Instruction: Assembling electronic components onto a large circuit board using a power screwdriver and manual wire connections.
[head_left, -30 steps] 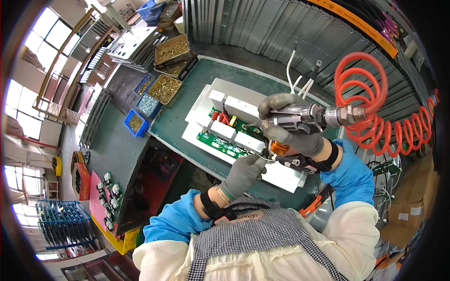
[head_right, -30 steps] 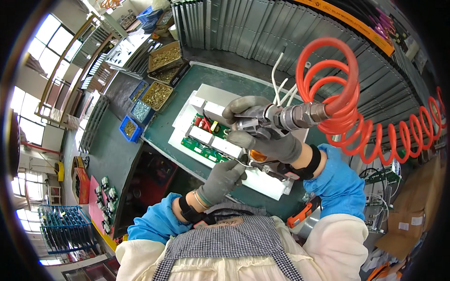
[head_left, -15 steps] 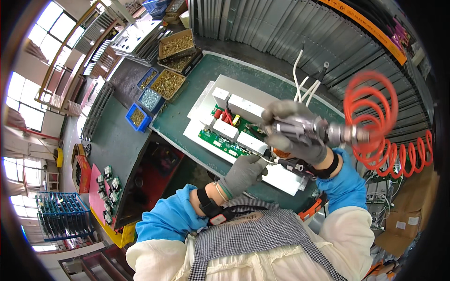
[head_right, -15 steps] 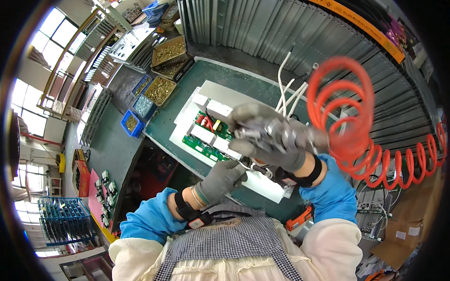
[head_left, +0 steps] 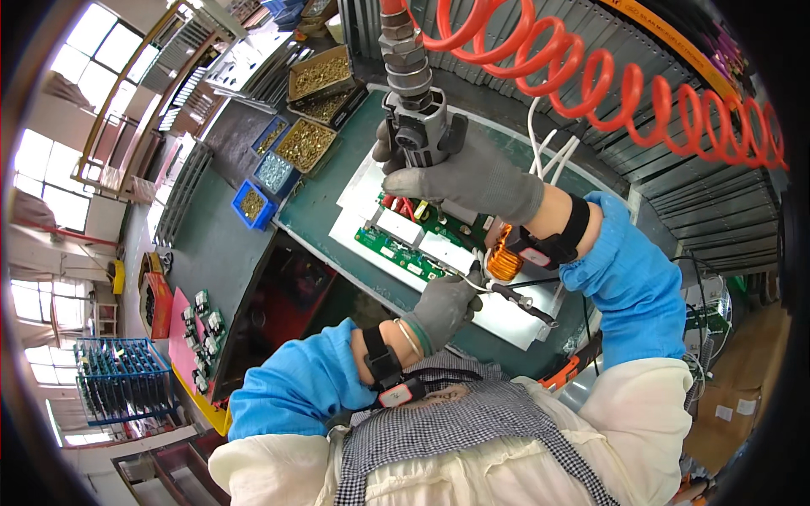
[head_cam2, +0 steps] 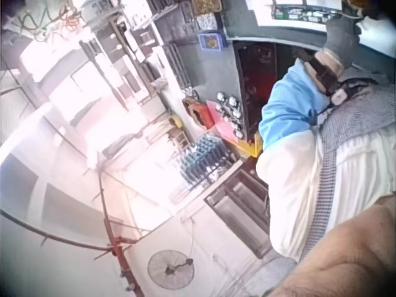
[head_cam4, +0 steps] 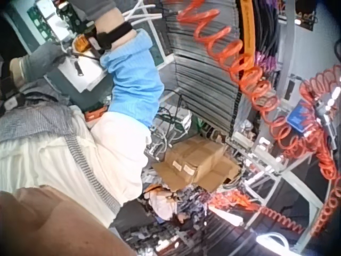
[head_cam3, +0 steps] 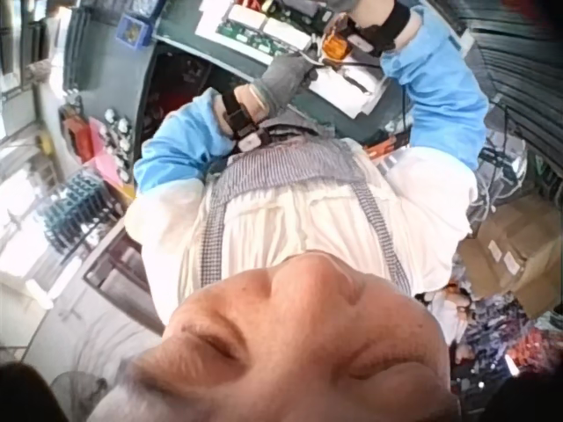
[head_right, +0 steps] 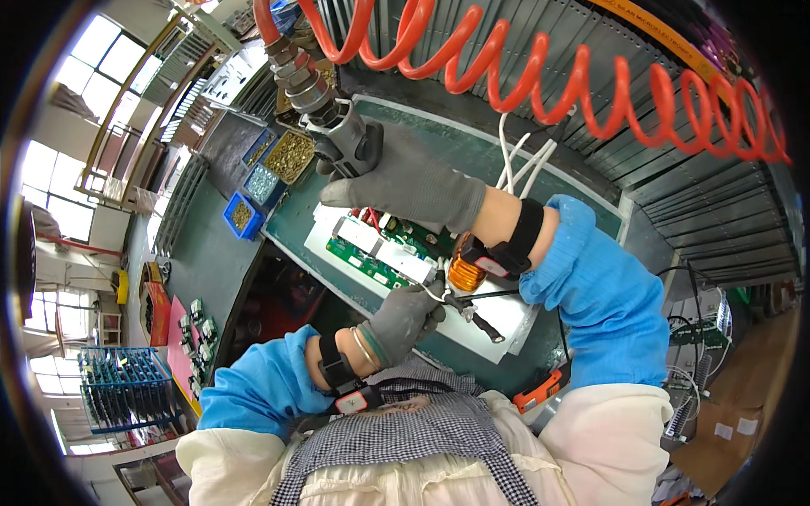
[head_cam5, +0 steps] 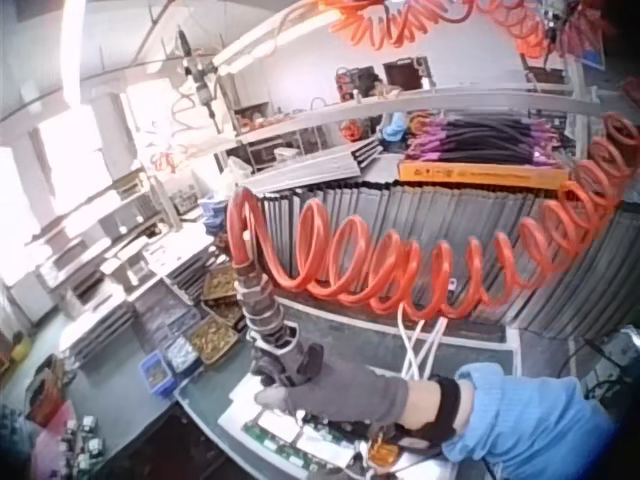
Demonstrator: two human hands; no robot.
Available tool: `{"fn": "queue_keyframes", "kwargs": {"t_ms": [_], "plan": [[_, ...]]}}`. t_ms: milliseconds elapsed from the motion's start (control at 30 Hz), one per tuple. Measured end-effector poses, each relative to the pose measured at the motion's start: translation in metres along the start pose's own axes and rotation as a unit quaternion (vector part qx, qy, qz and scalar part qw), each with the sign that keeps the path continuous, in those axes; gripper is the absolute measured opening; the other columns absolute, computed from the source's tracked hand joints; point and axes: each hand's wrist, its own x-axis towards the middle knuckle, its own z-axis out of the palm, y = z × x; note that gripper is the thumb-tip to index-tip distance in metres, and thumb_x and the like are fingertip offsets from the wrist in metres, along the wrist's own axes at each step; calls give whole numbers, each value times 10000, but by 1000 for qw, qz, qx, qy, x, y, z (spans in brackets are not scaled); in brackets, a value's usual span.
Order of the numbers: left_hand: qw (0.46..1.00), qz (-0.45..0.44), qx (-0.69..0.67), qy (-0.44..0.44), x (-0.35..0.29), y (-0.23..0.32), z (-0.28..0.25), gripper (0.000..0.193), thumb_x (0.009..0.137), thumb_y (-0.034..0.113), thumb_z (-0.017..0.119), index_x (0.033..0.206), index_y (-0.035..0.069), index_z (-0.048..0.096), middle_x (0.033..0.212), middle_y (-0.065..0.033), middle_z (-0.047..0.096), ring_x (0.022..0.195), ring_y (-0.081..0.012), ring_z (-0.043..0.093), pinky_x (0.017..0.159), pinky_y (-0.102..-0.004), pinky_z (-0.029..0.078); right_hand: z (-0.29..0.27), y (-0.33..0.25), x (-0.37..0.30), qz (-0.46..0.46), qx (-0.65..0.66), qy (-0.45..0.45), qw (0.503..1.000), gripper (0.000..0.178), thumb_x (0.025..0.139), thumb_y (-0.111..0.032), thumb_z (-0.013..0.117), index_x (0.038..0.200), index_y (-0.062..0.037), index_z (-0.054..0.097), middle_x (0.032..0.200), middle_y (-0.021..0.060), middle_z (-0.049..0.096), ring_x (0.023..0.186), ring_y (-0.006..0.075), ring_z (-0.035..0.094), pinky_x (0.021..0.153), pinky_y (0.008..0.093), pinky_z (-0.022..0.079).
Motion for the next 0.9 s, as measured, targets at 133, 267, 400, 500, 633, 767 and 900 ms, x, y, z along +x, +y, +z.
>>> {"fn": "queue_keyframes", "kwargs": {"t_ms": [133,267,400,500,633,767,900], "plan": [[969,180,158,-56,18,-19,-17,360,936,324,548,708,48,589,606,-29,544,504,-132,486,459,-277,371,1,-2,1,15,10,-5,1000,325,754,-195,739,983,-35,574,897,23,609,840,109,565,775,284,476],[986,12,165,-31,24,-7,-10,178,911,128,541,820,17,645,660,-44,594,527,-117,536,456,-247,424,0,1,1,-40,-21,3,999,346,751,-229,743,978,-33,570,882,28,611,823,120,572,772,286,470],[987,-130,80,49,17,11,3,196,927,126,520,819,19,643,667,-39,601,547,-122,555,467,-247,445,-1,-4,1,9,-101,-15,995,411,733,-305,748,1014,-56,581,861,56,625,818,155,600,783,310,476],[886,129,438,-84,19,5,-10,232,948,159,503,808,37,641,668,-32,603,552,-113,559,475,-233,455,2,-6,7,12,-117,-3,993,418,728,-299,750,1034,-66,586,883,63,639,823,159,607,800,312,477],[995,-84,55,-6,17,2,-5,214,940,167,515,827,48,651,657,-25,599,539,-96,550,464,-223,447,8,-4,10,31,-111,23,993,408,734,-271,749,1041,-59,585,908,76,640,846,166,607,821,315,475],[994,-93,57,13,18,3,-2,206,938,173,517,854,46,657,653,-21,596,533,-87,542,443,-226,419,8,-3,11,32,-104,13,994,384,740,-233,750,1030,-44,583,921,62,633,860,148,589,826,309,469],[990,-39,136,-31,11,5,-4,206,934,169,512,882,25,651,663,-20,587,535,-83,527,448,-223,408,9,-7,2,8,15,24,1000,328,749,-158,745,1007,-40,581,913,21,618,850,95,552,791,279,464]]}}
